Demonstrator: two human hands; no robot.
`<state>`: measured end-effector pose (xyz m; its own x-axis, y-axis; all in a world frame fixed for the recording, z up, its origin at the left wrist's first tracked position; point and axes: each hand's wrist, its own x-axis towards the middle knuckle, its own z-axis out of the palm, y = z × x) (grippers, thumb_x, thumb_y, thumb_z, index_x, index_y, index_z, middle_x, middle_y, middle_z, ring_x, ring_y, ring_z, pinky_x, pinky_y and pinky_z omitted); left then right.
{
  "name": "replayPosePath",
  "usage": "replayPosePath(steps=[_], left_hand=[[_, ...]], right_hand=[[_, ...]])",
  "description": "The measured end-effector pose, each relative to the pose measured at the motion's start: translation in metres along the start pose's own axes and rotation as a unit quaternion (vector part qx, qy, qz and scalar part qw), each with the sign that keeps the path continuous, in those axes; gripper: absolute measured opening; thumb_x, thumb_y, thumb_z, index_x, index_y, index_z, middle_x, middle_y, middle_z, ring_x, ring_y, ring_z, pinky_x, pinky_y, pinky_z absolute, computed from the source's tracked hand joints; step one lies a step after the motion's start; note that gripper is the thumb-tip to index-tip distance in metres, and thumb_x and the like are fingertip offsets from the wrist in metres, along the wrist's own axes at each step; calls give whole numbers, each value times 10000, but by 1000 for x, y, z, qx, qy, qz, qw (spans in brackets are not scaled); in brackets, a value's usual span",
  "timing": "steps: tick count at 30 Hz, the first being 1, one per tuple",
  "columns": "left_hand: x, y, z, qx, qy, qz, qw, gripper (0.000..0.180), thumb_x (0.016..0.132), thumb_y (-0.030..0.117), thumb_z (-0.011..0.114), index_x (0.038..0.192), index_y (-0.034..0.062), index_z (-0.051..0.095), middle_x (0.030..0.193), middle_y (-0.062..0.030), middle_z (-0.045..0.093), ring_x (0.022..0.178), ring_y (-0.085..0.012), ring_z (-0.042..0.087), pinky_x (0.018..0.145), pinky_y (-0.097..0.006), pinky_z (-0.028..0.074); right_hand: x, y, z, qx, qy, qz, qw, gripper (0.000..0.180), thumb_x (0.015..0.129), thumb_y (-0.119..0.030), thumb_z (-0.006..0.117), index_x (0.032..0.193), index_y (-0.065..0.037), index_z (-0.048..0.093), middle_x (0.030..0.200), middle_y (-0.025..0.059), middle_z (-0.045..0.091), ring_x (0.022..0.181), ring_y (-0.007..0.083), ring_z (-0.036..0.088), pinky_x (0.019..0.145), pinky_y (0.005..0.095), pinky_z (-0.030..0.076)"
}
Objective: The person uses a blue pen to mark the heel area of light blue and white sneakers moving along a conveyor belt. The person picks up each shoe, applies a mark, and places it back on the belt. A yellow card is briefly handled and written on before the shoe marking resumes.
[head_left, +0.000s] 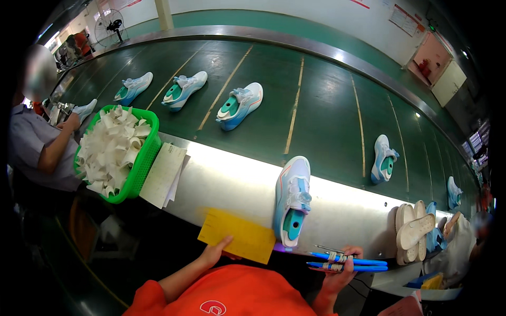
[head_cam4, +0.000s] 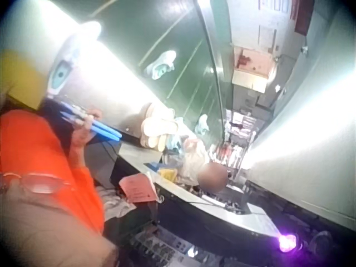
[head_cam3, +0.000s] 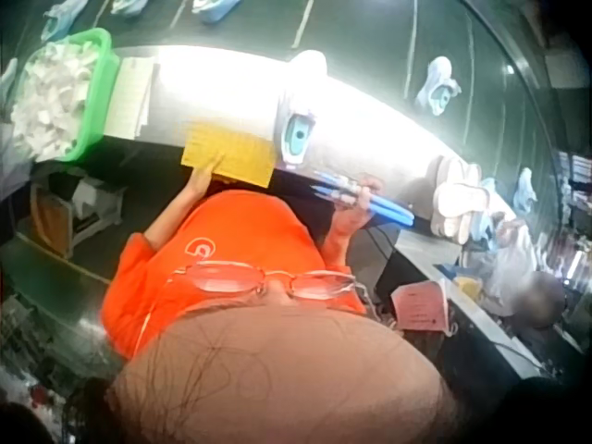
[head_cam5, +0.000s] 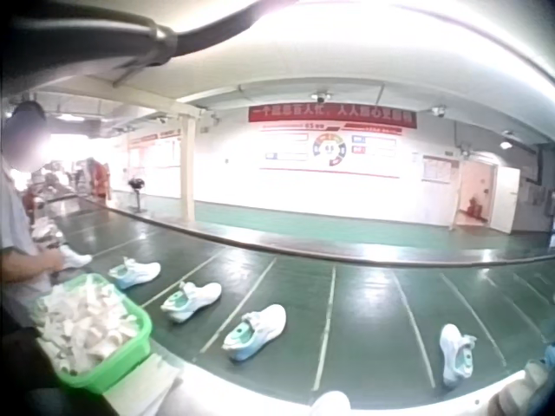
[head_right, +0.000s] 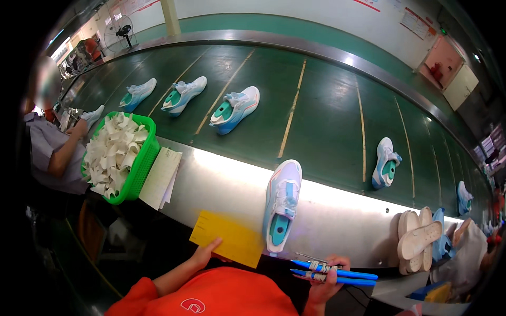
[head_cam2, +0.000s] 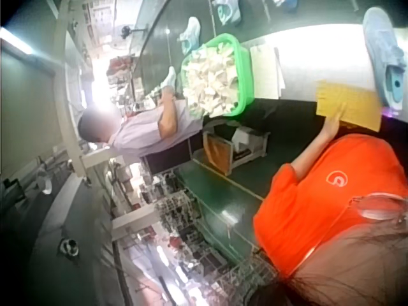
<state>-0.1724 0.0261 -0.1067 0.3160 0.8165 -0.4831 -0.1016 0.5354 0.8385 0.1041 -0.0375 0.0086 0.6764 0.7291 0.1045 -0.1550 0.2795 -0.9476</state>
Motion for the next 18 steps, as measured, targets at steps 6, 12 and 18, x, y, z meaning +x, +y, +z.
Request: replayPosePath(steps=[6, 12, 18], left_hand=[[-61, 44, 6, 56, 10, 209, 976, 329, 936, 136, 391, 1229, 4, 462, 1180, -118, 551, 1089, -207, 514, 922, -289, 387], [-77, 91, 47, 118, -100, 163, 974, 390, 957, 231, 343, 1278, 20, 407, 1212, -118, 531, 1079, -217, 511, 947, -281, 359], [-65, 85, 62, -33, -244, 143, 959, 466, 950, 337, 336, 1319, 52, 338, 1276, -100, 481, 1156, -175, 425, 979, -267, 294]], right_hand=[[-7, 3, 2, 41, 2, 7, 999, 324, 832, -370, 474, 863, -58, 396, 732, 53, 390, 480, 93, 418, 437, 201, 375], [-20, -8, 15, 22, -72, -58, 995, 388, 846, -428, 477, 829, -52, 387, 663, 59, 416, 479, 107, 434, 452, 206, 387], [-38, -45, 31, -57, -140, -84, 985, 449, 826, -473, 546, 840, -43, 418, 637, 76, 487, 533, 112, 503, 500, 203, 419]])
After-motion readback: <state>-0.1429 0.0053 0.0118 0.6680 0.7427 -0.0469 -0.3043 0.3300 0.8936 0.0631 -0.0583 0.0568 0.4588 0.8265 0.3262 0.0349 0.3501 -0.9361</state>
